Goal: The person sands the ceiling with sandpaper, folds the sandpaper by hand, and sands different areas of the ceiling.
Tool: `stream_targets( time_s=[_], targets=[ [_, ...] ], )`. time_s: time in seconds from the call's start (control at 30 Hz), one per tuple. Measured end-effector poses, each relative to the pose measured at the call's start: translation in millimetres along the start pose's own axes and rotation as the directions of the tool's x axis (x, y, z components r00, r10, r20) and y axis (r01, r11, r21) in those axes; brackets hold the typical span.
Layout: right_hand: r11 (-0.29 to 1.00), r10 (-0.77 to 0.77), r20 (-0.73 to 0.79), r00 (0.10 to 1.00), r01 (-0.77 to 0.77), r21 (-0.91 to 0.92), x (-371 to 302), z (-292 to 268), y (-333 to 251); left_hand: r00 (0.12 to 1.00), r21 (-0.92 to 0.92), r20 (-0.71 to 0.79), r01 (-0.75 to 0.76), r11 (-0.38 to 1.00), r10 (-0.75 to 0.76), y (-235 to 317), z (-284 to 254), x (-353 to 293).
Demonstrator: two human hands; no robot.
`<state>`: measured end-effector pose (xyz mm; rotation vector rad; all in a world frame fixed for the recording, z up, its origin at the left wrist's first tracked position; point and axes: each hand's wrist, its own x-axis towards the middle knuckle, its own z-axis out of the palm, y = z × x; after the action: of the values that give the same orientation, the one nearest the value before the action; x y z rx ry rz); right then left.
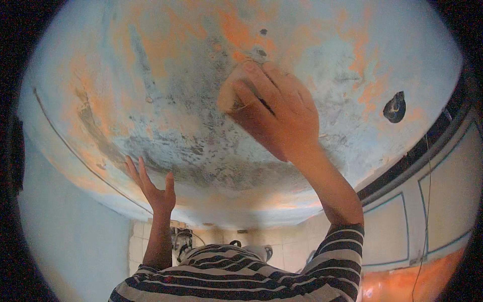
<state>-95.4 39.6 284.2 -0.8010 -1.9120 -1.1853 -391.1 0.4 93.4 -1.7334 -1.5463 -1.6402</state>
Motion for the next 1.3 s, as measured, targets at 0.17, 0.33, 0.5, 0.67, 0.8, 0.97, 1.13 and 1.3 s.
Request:
stream_targets(
  time_s=[0.17, 0.33, 0.5, 0.67, 0.8, 0.97, 1.13, 1.3],
  targets=[
    [0.893, 0.359, 0.496, 0.791, -0.445, 0.063, 13, -15, -35, 0.995, -0.115, -0.024, -0.1, 0.988, 0.098, -18, 12, 11],
    [0.969, 0.096, 0.147, 0.984, -0.059, -0.239, -2, -15, -26, 0.983, -0.058, -0.094, -0.161, 0.985, 0.155, -25, 29, 12],
    [0.997, -0.078, 0.21, 0.975, 0.073, 0.032, -21, -5, -40, 0.981, -0.091, -0.096, -0.176, 0.98, 0.167, -35, 32, 12],
    [0.997, 0.041, 0.215, 0.976, -0.026, -0.072, -32, -4, -39, 0.974, -0.088, -0.095, -0.212, 0.973, 0.203, -46, 37, 7],
    [0.944, 0.175, 0.126, 0.976, -0.13, -0.303, -21, -3, -35, 0.975, -0.033, -0.089, -0.209, 0.977, 0.205, -57, 44, 1],
    [0.99, 0.02, 0.164, 0.986, 0.004, -0.144, -37, -1, -50, 0.965, -0.027, -0.111, -0.24, 0.97, 0.236, -57, 49, 2],
    [0.913, 0.315, 0.257, 0.914, -0.218, -0.345, -16, -9, -53, 0.958, 0.026, -0.134, -0.253, 0.967, 0.254, -62, 51, 1],
    [0.958, 0.213, 0.176, 0.961, -0.169, -0.233, -20, -7, -46, 0.957, 0.038, -0.136, -0.253, 0.967, 0.256, -63, 51, 2]
  ],
)
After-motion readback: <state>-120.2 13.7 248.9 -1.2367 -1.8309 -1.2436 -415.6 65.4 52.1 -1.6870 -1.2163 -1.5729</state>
